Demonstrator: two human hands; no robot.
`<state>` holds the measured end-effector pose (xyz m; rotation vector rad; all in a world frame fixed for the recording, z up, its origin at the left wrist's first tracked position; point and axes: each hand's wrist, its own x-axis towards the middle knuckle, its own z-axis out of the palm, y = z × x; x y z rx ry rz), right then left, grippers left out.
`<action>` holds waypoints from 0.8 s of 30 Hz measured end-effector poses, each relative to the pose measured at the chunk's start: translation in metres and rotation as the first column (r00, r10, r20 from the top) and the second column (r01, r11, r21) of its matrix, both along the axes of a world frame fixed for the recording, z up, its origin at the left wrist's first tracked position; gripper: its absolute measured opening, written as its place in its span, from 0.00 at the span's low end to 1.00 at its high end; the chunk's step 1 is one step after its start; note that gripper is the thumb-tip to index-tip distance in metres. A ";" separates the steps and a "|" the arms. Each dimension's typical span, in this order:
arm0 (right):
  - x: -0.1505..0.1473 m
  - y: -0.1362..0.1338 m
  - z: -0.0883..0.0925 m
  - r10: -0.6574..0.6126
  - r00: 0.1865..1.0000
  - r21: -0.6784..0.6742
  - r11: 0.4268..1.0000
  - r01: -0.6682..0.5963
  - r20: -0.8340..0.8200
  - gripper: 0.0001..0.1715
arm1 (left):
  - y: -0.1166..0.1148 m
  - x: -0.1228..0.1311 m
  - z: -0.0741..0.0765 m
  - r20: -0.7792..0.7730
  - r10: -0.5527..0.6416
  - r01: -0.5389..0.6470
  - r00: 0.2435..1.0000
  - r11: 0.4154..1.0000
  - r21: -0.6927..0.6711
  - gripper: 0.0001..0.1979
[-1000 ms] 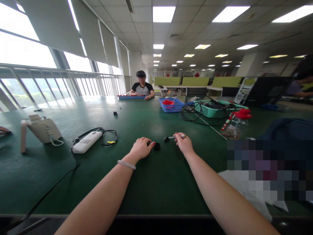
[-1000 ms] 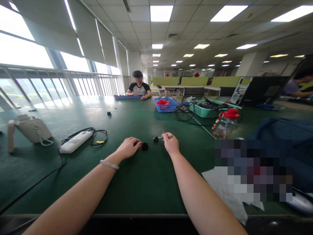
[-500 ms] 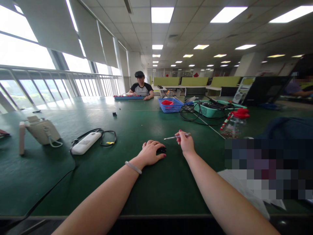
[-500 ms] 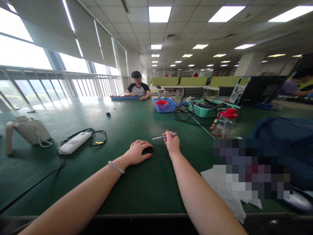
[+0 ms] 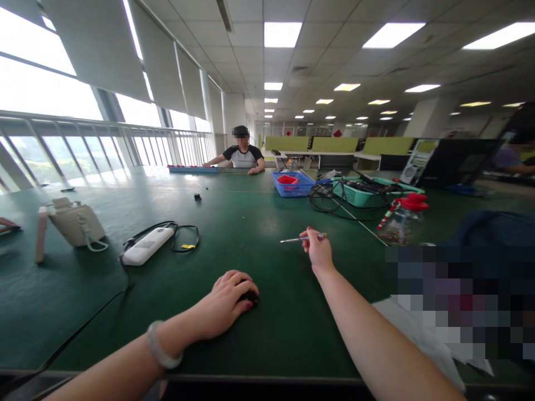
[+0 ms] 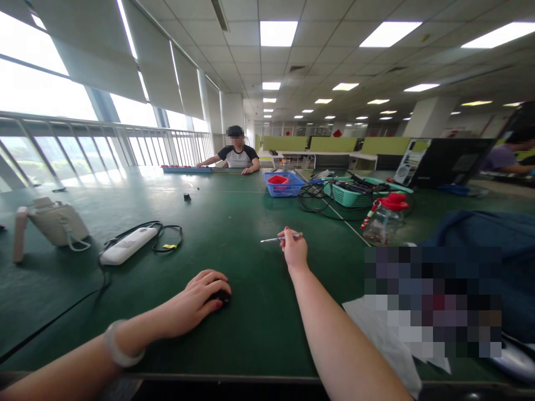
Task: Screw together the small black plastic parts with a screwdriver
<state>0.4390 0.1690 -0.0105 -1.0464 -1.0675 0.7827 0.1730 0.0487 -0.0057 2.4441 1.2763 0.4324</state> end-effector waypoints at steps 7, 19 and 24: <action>-0.001 0.006 -0.005 0.018 0.999 0.000 1.000 -0.018 0.051 0.21 | -0.049 -0.115 -0.015 -0.051 0.120 -0.117 0.991 0.991 0.058 0.13; 0.001 0.005 -0.007 -0.016 0.995 -0.016 1.000 0.018 0.095 0.20 | -0.040 -0.174 -0.011 0.227 0.318 -0.352 0.920 0.928 0.126 0.18; -0.001 0.003 -0.005 -0.002 0.997 -0.019 1.000 0.003 0.082 0.19 | -0.045 -0.186 -0.004 0.252 0.521 -0.550 0.816 0.833 0.058 0.24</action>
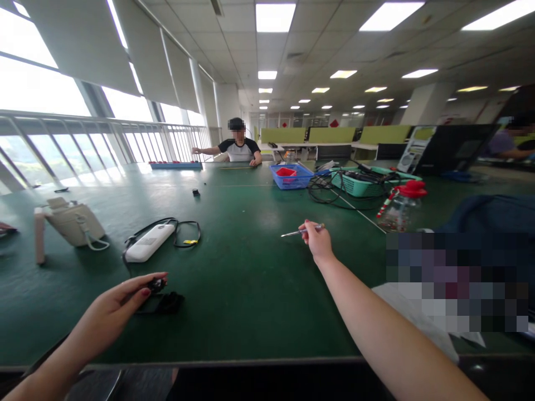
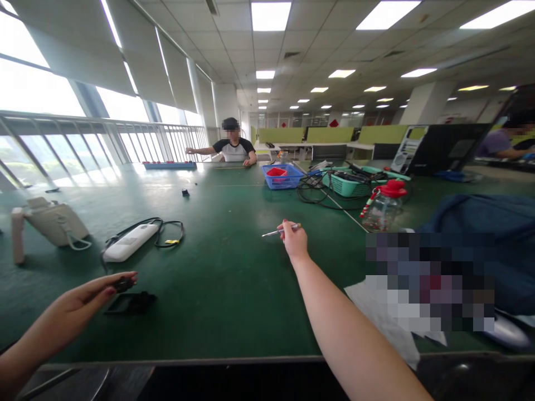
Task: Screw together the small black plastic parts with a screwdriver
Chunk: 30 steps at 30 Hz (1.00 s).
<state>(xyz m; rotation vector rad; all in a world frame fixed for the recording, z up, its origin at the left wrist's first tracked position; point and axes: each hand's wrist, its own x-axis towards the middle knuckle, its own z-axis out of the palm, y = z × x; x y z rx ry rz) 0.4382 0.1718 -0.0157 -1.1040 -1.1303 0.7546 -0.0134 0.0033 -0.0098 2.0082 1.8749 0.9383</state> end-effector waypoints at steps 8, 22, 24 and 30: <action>0.000 0.001 -0.001 -0.008 0.999 -0.003 1.000 0.008 0.038 0.21 | -0.010 0.005 -0.012 -0.160 0.000 0.005 0.987 0.999 0.032 0.22; -0.002 0.000 -0.001 0.036 0.998 0.015 0.999 -0.037 0.050 0.20 | -0.005 0.008 -0.027 -0.225 -0.037 0.052 0.974 0.997 0.061 0.17; -0.003 -0.001 0.000 0.037 0.998 0.012 0.999 -0.038 0.055 0.20 | -0.004 0.008 -0.027 -0.234 -0.031 0.046 0.972 0.997 0.059 0.17; -0.003 -0.003 0.001 0.040 0.996 0.010 0.999 -0.041 0.080 0.20 | -0.001 0.009 -0.022 -0.257 -0.027 0.031 0.966 0.999 0.013 0.18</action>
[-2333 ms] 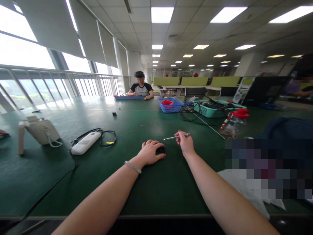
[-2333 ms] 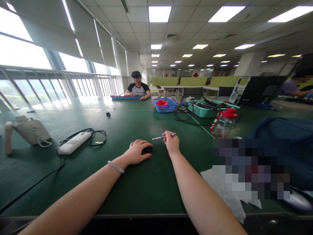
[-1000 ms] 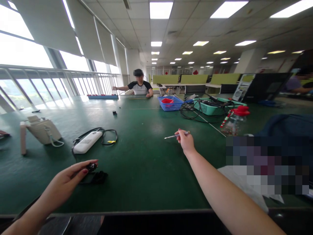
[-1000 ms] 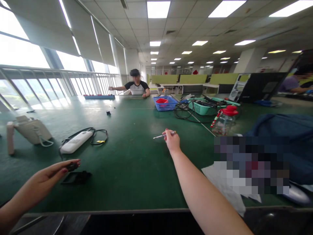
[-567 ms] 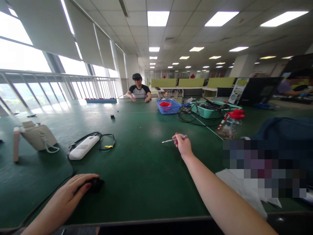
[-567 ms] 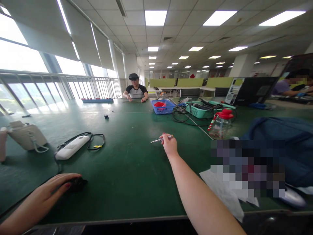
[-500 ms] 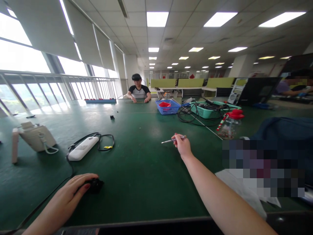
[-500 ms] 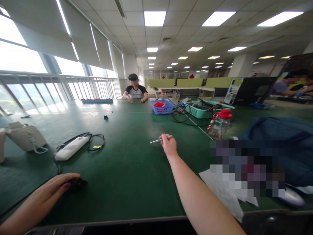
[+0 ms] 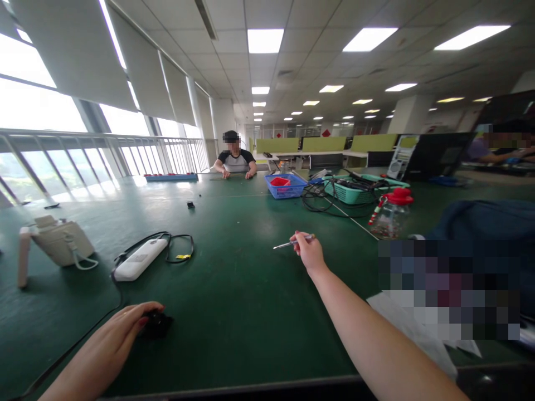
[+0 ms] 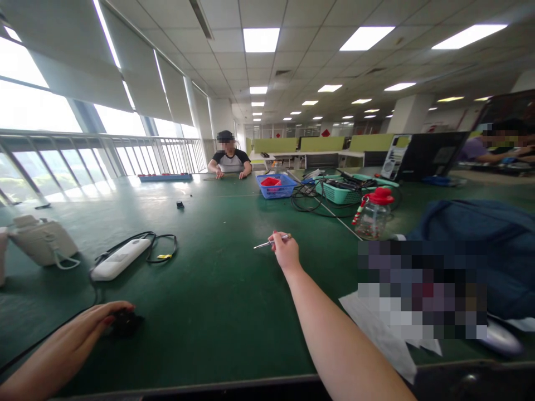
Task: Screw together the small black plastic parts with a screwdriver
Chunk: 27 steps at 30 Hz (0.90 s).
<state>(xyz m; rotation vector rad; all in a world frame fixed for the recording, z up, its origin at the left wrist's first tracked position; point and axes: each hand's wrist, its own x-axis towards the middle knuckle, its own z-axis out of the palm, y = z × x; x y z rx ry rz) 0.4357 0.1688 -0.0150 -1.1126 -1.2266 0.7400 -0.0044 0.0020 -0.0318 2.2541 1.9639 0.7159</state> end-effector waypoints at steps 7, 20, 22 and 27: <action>-0.002 0.001 -0.003 0.002 0.999 0.016 1.000 -0.002 0.033 0.22 | 0.000 0.001 0.004 -0.033 -0.011 0.011 0.999 1.000 0.004 0.18; -0.002 -0.001 -0.002 -0.003 0.998 0.023 1.000 0.002 0.063 0.24 | -0.005 0.006 0.017 -0.080 -0.057 0.048 0.995 0.993 -0.112 0.20; -0.003 -0.003 -0.001 0.005 0.998 0.015 1.000 -0.006 0.061 0.23 | -0.006 0.008 0.018 -0.113 -0.073 0.061 0.991 0.992 -0.111 0.21; -0.003 -0.003 -0.002 0.013 0.997 0.009 1.000 -0.014 0.077 0.23 | -0.007 0.009 0.015 -0.153 -0.084 0.069 0.985 0.992 -0.104 0.22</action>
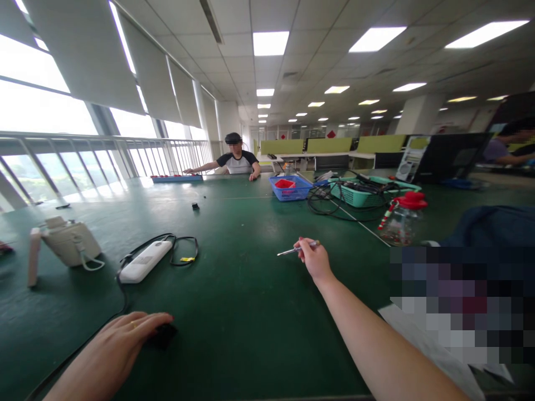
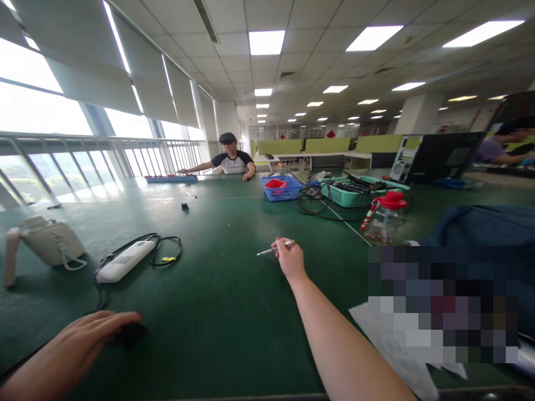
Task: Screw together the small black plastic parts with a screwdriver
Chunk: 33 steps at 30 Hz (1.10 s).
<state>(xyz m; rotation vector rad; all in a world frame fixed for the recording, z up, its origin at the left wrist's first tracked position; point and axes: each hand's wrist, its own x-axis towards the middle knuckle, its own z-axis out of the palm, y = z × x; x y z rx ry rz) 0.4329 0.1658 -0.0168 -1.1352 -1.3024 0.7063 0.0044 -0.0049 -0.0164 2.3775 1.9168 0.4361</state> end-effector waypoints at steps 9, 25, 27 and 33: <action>0.001 0.000 -0.001 0.013 0.999 0.014 1.000 -0.013 0.039 0.23 | 0.002 -0.007 -0.007 0.062 -0.026 0.027 0.998 1.000 -0.011 0.18; -0.001 -0.001 0.001 -0.012 0.999 0.011 1.000 0.011 0.052 0.23 | 0.008 -0.059 -0.057 -0.047 0.009 -0.001 0.999 0.988 0.153 0.22; 0.000 -0.002 0.002 -0.008 0.998 0.011 1.000 0.008 0.057 0.23 | 0.006 -0.051 -0.049 -0.012 0.095 -0.090 0.995 0.972 0.218 0.22; 0.001 0.000 -0.001 0.010 0.999 0.016 1.000 -0.011 0.053 0.22 | -0.016 -0.004 -0.022 0.018 0.031 -0.036 0.999 0.942 0.333 0.23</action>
